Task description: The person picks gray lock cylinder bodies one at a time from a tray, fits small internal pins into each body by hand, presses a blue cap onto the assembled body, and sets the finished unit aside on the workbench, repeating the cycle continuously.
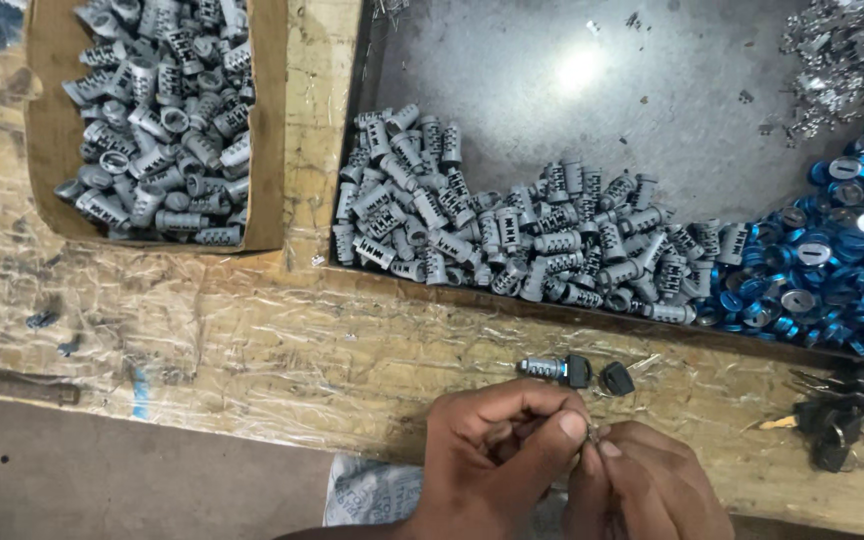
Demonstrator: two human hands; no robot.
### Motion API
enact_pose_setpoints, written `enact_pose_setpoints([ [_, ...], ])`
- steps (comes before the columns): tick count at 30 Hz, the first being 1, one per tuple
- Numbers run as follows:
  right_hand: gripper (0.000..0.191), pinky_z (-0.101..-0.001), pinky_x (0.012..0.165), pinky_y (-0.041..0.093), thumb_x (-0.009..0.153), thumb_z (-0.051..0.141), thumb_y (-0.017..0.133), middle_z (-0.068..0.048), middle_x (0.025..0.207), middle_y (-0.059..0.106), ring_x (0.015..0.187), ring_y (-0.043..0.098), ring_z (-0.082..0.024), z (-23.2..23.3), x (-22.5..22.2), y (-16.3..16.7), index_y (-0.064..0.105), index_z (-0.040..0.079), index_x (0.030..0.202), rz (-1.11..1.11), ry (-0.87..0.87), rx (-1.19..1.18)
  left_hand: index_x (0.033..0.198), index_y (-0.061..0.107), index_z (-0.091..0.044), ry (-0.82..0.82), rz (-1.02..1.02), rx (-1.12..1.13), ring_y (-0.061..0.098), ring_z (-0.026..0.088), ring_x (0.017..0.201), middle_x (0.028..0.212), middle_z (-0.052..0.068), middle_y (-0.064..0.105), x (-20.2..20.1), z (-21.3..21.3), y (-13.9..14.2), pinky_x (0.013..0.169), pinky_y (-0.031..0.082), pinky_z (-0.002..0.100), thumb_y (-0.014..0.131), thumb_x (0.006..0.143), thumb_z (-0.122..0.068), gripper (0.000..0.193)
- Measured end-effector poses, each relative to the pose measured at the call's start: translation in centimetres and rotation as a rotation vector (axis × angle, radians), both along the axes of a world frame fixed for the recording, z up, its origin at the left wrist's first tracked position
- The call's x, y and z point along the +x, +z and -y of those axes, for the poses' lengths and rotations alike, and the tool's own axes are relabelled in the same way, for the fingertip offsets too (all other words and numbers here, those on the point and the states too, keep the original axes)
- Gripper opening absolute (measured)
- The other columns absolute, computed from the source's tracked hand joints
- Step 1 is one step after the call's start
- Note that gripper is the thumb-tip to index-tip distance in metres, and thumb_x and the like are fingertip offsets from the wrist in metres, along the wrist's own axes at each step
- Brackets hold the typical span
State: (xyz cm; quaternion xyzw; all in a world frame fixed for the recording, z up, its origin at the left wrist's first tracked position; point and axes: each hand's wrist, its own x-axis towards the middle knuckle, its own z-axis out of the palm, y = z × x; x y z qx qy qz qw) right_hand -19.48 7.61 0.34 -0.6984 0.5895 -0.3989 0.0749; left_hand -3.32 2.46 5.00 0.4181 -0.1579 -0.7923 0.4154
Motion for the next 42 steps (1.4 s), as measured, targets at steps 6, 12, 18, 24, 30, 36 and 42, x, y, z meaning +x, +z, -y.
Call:
enact_pose_setpoints([
  [6, 0.035, -0.0448, 0.09, 0.06, 0.078, 0.001, 0.08, -0.007, 0.089, 0.069, 0.084, 0.072, -0.025, 1.8, -1.2, 0.6, 0.065, 0.008, 0.11, -0.095, 0.181, 0.045, 0.096, 0.078, 0.005, -0.037, 0.123, 0.029, 0.051, 0.0, 0.059, 0.072, -0.002, 0.067, 0.7, 0.4, -0.9, 0.051, 0.036, 0.019, 0.07, 0.096, -0.001, 0.01],
  [12, 0.043, -0.0513, 0.105, 0.056, 0.075, 0.003, 0.08, -0.008, 0.096, 0.071, 0.093, 0.073, -0.024, 2.5, -3.4, -0.3, 0.063, 0.002, 0.114, 0.049, 0.203, 0.114, 0.096, 0.076, 0.003, -0.13, 0.256, -0.258, 0.049, -0.003, 0.063, 0.074, -0.005, 0.065, 1.8, 1.8, -0.9, 0.054, 0.036, 0.018, 0.069, 0.099, -0.004, 0.011],
  [18, 0.032, -0.038, 0.087, 0.061, 0.082, 0.007, 0.075, -0.008, 0.1, 0.077, 0.093, 0.077, -0.022, 5.7, -4.4, 3.2, 0.075, 0.009, 0.114, 0.014, 0.412, 0.417, 0.098, 0.075, 0.002, -0.337, 0.133, -0.21, 0.047, -0.003, 0.063, 0.074, -0.006, 0.065, 3.4, 3.4, -2.8, 0.054, 0.035, 0.019, 0.067, 0.099, -0.006, 0.011],
  [24, 0.023, -0.0311, 0.062, 0.058, 0.103, 0.031, 0.07, -0.009, 0.093, 0.078, 0.073, 0.075, -0.018, 17.1, -3.2, 9.5, 0.08, 0.013, 0.113, -0.247, -0.149, 0.629, 0.09, 0.076, 0.001, 0.049, 0.262, -0.066, 0.042, -0.002, 0.057, 0.067, -0.006, 0.058, 0.8, 1.5, -5.0, 0.05, 0.03, 0.02, 0.071, 0.094, -0.002, 0.007],
  [30, 0.032, -0.0327, 0.055, 0.054, 0.086, 0.032, 0.083, -0.01, 0.085, 0.079, 0.059, 0.071, -0.018, 22.3, -3.0, 7.6, 0.081, 0.013, 0.112, -0.392, -0.13, 0.81, 0.086, 0.073, 0.001, 0.062, 0.309, -0.072, 0.044, -0.002, 0.055, 0.066, -0.006, 0.059, 0.3, 0.2, -6.8, 0.049, 0.031, 0.02, 0.072, 0.091, 0.0, 0.006],
  [36, 0.03, -0.0304, 0.061, 0.056, 0.09, 0.021, 0.083, -0.013, 0.106, 0.077, 0.071, 0.071, -0.021, 23.6, -3.7, 7.4, 0.079, 0.005, 0.115, -0.693, -0.07, 0.512, 0.09, 0.07, -0.001, 0.021, 0.245, -0.057, 0.047, -0.001, 0.058, 0.069, -0.003, 0.06, 0.1, 1.0, -6.2, 0.052, 0.033, 0.019, 0.069, 0.097, -0.003, 0.007],
  [42, 0.019, -0.0267, 0.082, 0.057, 0.105, 0.008, 0.066, -0.012, 0.113, 0.073, 0.093, 0.073, -0.02, 15.7, -5.1, 8.0, 0.072, 0.001, 0.121, -0.143, 0.167, 0.465, 0.093, 0.064, -0.001, -0.019, -0.089, 0.134, 0.047, 0.001, 0.055, 0.081, 0.002, 0.071, 0.7, 3.7, -2.2, 0.05, 0.036, 0.021, 0.06, 0.099, -0.009, 0.011],
])
